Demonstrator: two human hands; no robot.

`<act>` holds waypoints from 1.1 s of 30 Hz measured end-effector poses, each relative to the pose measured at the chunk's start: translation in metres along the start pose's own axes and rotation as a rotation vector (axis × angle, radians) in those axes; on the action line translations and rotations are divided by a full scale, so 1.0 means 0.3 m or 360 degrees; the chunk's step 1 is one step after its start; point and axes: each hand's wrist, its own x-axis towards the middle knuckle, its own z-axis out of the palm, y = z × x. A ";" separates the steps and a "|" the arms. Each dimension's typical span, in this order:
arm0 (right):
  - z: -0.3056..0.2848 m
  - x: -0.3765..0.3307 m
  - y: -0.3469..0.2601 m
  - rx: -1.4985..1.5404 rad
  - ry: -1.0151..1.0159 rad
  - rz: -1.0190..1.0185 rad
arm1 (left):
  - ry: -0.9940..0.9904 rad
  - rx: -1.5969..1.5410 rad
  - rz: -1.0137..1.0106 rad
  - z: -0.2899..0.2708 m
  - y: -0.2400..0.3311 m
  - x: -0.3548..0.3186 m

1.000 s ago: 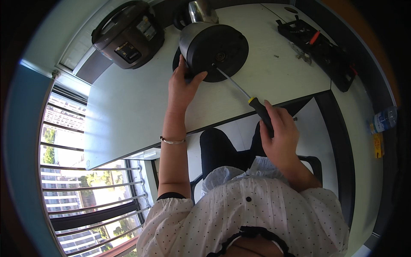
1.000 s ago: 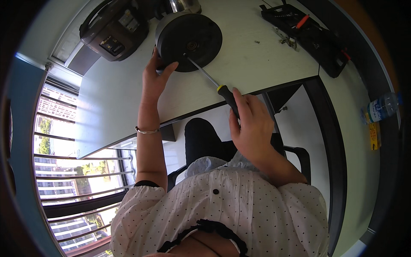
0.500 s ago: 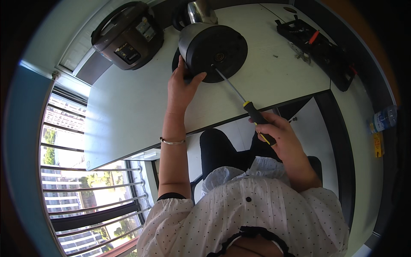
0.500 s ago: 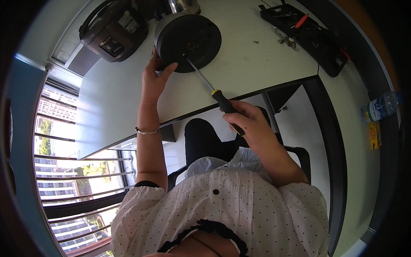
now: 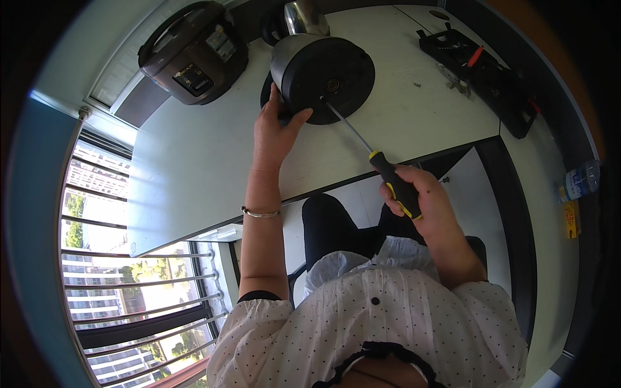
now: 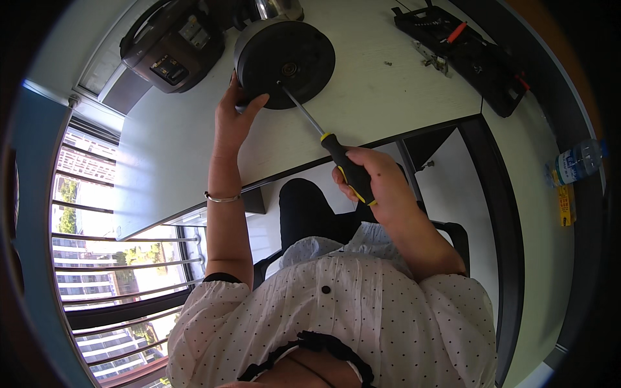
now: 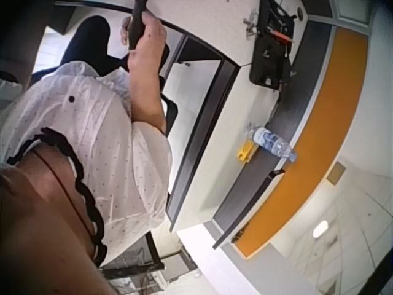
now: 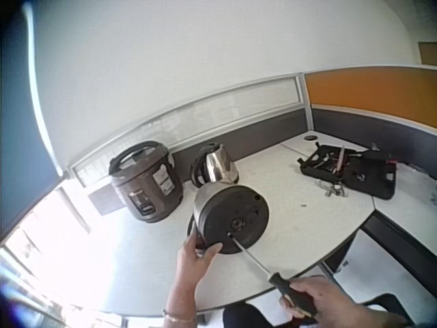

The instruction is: The person uses a screwdriver to remove screws from the base of an electric kettle. After removing the screws, the person detaches the base cover and inspects the internal wiring.

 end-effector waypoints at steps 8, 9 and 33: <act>0.037 -0.013 0.076 -0.1655 0.0546 -0.0900 | -0.0010 -0.0001 -0.0002 -0.002 0.002 0.000; 0.033 -0.010 0.082 -0.1880 0.0582 -0.1025 | -0.0014 0.0008 0.0003 -0.002 0.001 0.000; 0.039 0.011 0.014 -0.0624 0.0137 -0.0182 | 0.0005 -0.0044 -0.0011 0.005 -0.008 -0.002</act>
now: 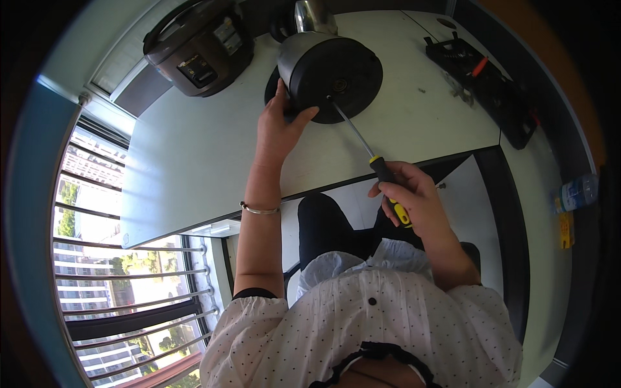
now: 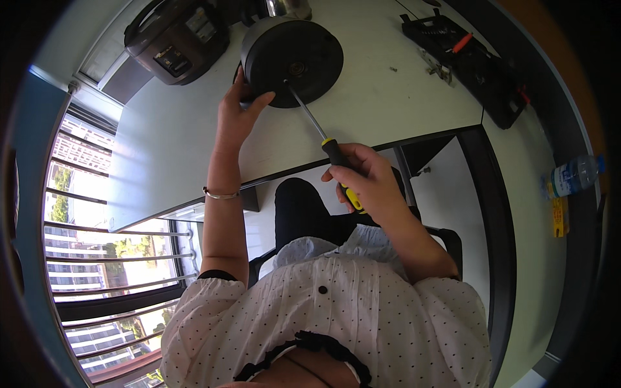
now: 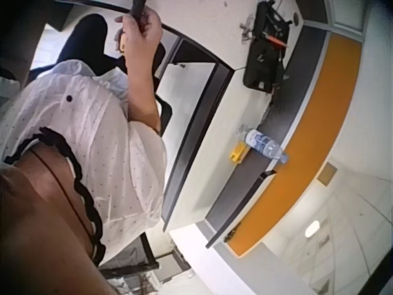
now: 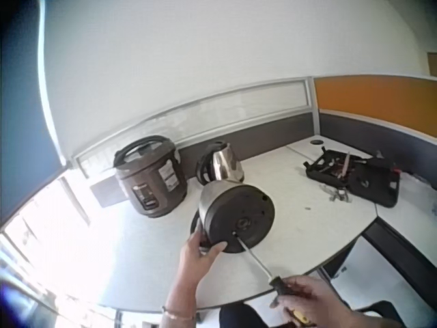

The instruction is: The person uses a screwdriver to remove screws from the base of an electric kettle. After removing the screws, the person detaches the base cover and inspects the internal wiring.

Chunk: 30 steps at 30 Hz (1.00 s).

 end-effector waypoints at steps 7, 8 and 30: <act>0.042 -0.017 0.051 -0.0964 0.0310 -0.0470 | 0.0005 0.0013 -0.0003 -0.007 0.001 0.000; 0.046 -0.019 0.049 -0.1048 0.0334 -0.0509 | 0.0005 0.0024 -0.0001 -0.009 0.005 0.000; 0.048 -0.026 0.050 -0.1764 0.0497 -0.0984 | -0.0230 -0.0980 -0.0862 0.099 0.243 -0.131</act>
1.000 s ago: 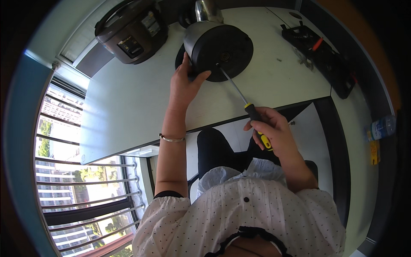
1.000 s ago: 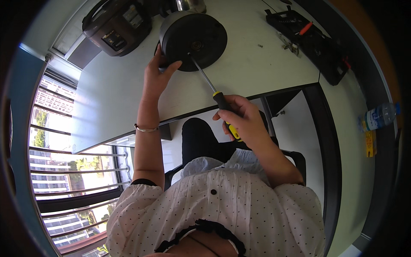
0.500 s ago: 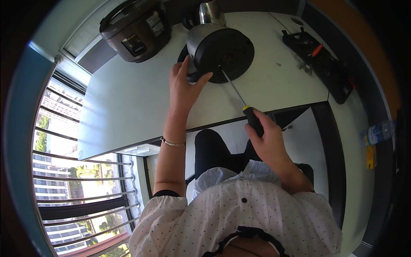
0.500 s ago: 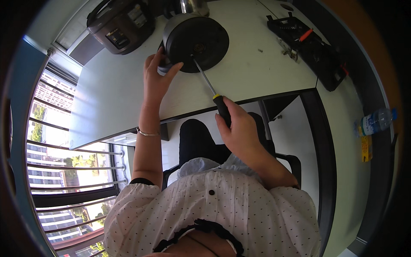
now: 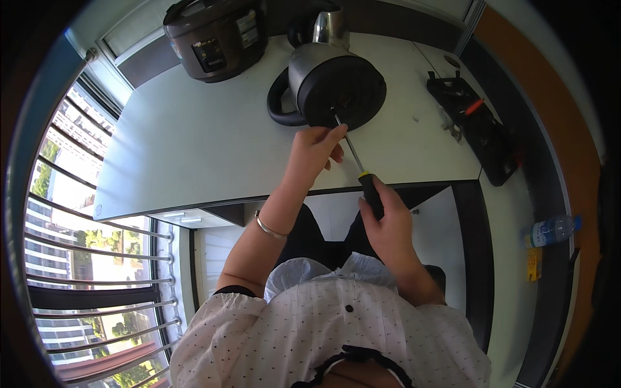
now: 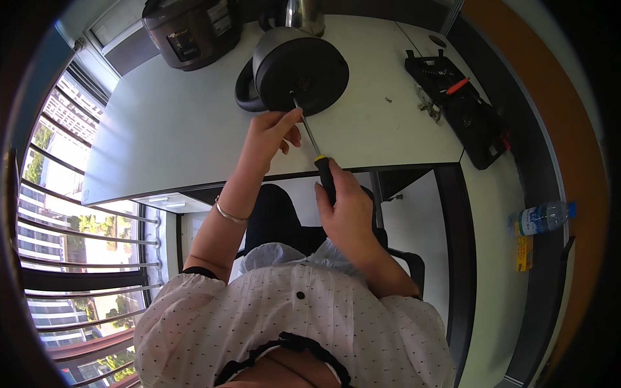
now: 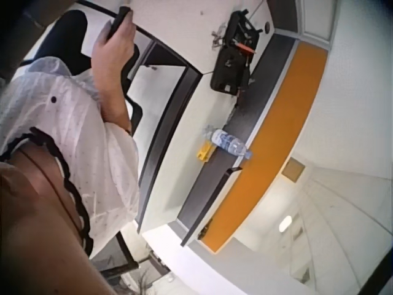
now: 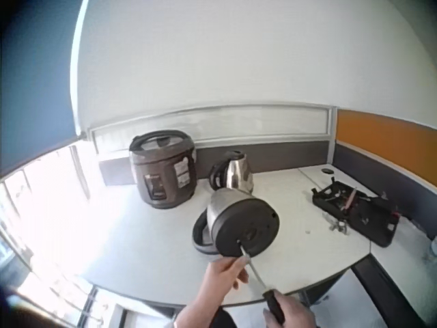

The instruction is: The person uses a screwdriver to remove screws from the base of an electric kettle. After removing the screws, the person detaches the base cover and inspects the internal wiring.

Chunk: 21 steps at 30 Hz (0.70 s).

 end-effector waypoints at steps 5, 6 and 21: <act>-0.001 -0.004 0.001 -0.0065 0.0007 -0.0042 | -0.0067 -0.0293 -0.0240 0.014 0.003 0.027; -0.002 -0.002 0.001 -0.0098 0.0023 -0.0070 | -0.0062 -0.0346 -0.0248 0.016 -0.003 0.035; -0.001 -0.013 -0.002 -0.0173 0.0044 -0.0116 | -0.0095 -0.0594 -0.0202 0.016 -0.043 0.061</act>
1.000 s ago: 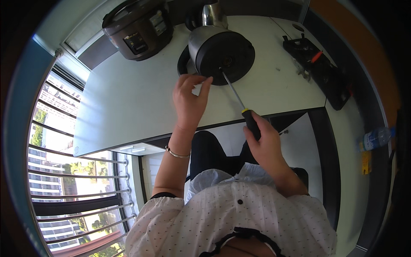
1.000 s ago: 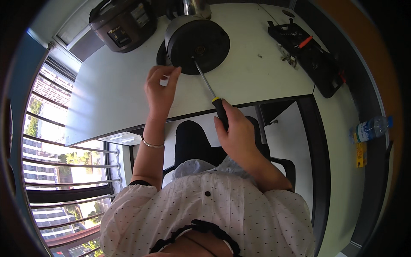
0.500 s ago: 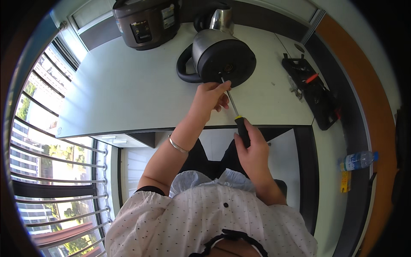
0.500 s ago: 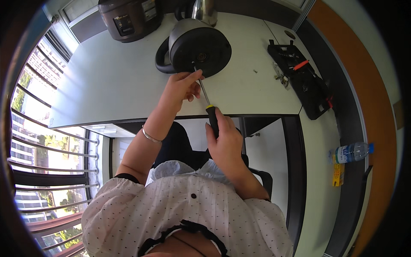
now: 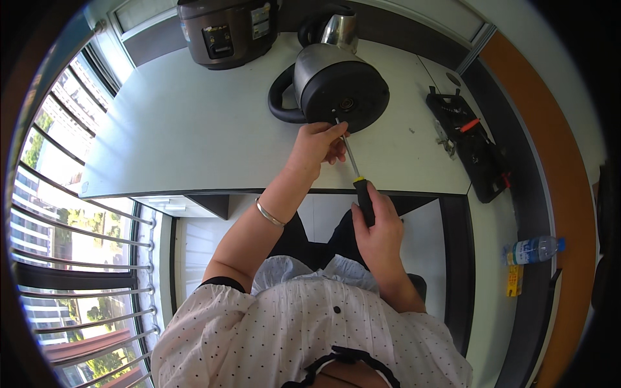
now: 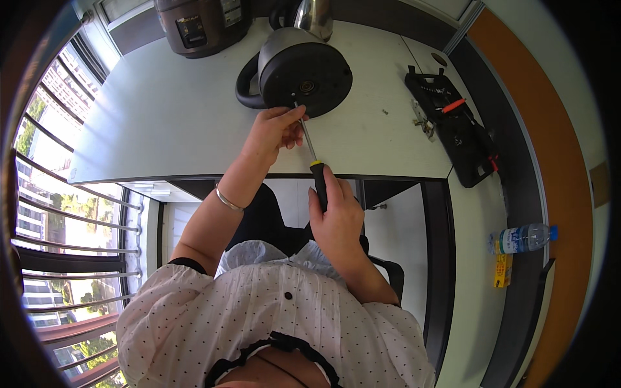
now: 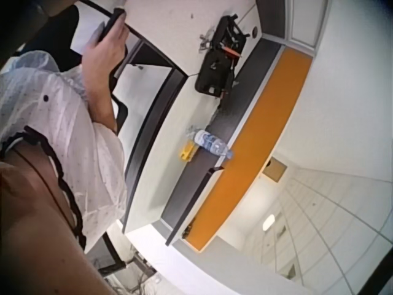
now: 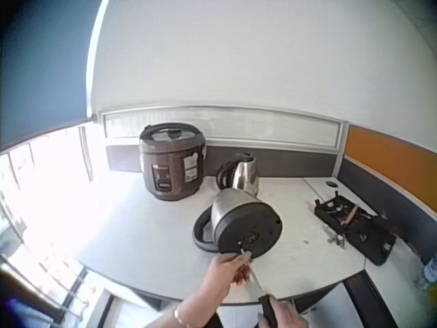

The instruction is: The person uses a screwdriver to remove screws from the base of an electric kettle. After removing the screws, the person detaches the base cover and inspects the internal wiring.

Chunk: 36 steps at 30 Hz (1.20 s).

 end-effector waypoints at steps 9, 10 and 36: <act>-0.002 0.009 0.001 0.0021 -0.0001 -0.0012 | -0.0012 -0.0015 0.0018 0.003 0.002 0.005; -0.004 0.009 0.000 0.0017 -0.0005 -0.0002 | -0.0007 -0.0019 0.0008 0.004 0.003 0.005; -0.013 -0.008 -0.002 0.0507 0.0078 0.0148 | 0.0011 -0.0082 0.0067 0.009 -0.008 0.021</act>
